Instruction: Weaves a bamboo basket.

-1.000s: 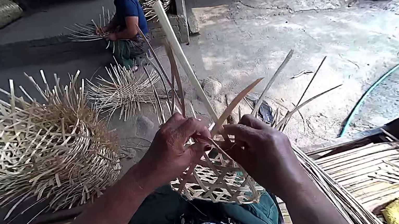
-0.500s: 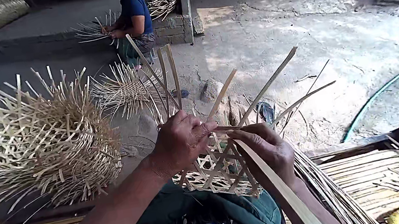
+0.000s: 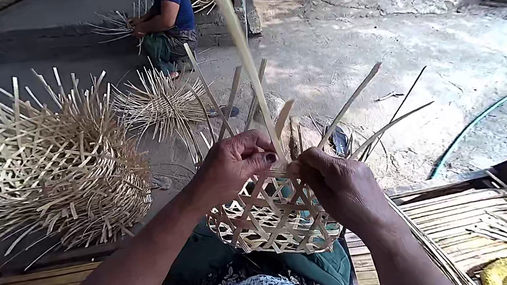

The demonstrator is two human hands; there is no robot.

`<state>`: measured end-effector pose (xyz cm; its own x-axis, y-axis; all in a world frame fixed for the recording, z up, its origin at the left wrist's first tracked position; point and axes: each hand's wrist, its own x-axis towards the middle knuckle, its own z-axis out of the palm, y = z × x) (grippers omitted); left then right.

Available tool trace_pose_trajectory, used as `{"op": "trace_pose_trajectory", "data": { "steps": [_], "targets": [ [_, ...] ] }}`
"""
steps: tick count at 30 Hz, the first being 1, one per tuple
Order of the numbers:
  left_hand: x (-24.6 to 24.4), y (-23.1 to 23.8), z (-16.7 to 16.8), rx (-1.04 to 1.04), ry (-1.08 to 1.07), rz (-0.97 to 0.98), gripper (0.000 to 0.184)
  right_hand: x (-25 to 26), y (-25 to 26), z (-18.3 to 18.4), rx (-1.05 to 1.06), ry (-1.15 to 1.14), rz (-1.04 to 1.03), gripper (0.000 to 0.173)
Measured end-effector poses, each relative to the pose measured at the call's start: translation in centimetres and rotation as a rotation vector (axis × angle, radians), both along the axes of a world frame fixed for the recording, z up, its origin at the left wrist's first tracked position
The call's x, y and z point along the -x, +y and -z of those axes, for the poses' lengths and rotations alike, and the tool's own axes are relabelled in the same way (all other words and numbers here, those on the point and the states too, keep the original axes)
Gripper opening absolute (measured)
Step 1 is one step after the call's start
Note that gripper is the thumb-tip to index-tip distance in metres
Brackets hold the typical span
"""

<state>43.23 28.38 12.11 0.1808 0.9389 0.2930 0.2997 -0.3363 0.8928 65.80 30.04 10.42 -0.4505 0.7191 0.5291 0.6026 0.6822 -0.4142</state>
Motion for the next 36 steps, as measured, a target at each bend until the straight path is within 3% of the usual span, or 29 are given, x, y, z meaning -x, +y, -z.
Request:
{"op": "trace_pose_trajectory", "data": {
  "steps": [4, 7, 10, 11, 13, 16, 19, 23, 26, 29, 32, 34, 36],
  "targets": [
    [0.5, -0.5, 1.4, -0.115, -0.089, 0.133, 0.008, -0.7, 0.5, -1.6, 0.197, -0.110, -0.041, 0.028],
    [0.0, -0.5, 1.1, -0.226, 0.170, -0.002, 0.018, -0.5, 0.7, -2.3, 0.288, -0.157, -0.026, 0.028],
    [-0.9, -0.3, 0.4, -0.377, 0.454, -0.166, 0.047, 0.1, 0.4, -1.5, 0.106, -0.062, 0.073, 0.026],
    [-1.0, -0.2, 0.6, -0.486, 0.511, -0.200, 0.049, 0.2, 0.3, -1.1, 0.023, -0.018, 0.117, 0.024],
    [-0.9, 0.1, 1.6, -0.668, 0.592, -0.255, 0.039, 0.3, 0.6, 0.0, -0.157, 0.038, 0.206, 0.020],
    [-0.9, 0.6, 3.7, -0.732, 0.681, -0.324, 0.032, 0.7, 1.5, 2.3, -0.404, 0.121, 0.248, 0.021],
    [-1.5, 0.9, 4.9, -0.770, 0.679, -0.401, 0.033, 1.3, 2.3, 4.2, -0.414, 0.134, 0.201, 0.031],
    [-1.8, 1.3, 5.5, -0.753, 0.632, -0.412, 0.030, 1.4, 3.0, 5.1, -0.367, 0.160, 0.167, 0.026],
    [-1.1, 0.9, 5.1, -0.722, 0.422, -0.383, 0.034, 0.9, 2.7, 5.0, -0.350, 0.188, 0.157, 0.023],
    [2.3, 0.4, 6.6, -0.527, -0.021, -0.534, 0.050, -0.8, 1.0, 4.6, -0.380, 0.250, 0.106, 0.024],
    [6.5, 0.5, 11.7, 0.059, -0.551, -0.773, 0.052, -4.8, -1.5, 5.8, -0.349, 0.362, 0.096, 0.036],
    [6.7, -0.2, 15.0, 0.473, -0.702, -0.782, 0.046, -7.7, -2.4, 8.3, -0.224, 0.543, 0.189, 0.039],
    [4.6, -1.5, 15.4, 0.680, -0.772, -0.760, 0.042, -9.4, -2.7, 11.2, 0.098, 0.741, 0.363, 0.049]
  ]
}}
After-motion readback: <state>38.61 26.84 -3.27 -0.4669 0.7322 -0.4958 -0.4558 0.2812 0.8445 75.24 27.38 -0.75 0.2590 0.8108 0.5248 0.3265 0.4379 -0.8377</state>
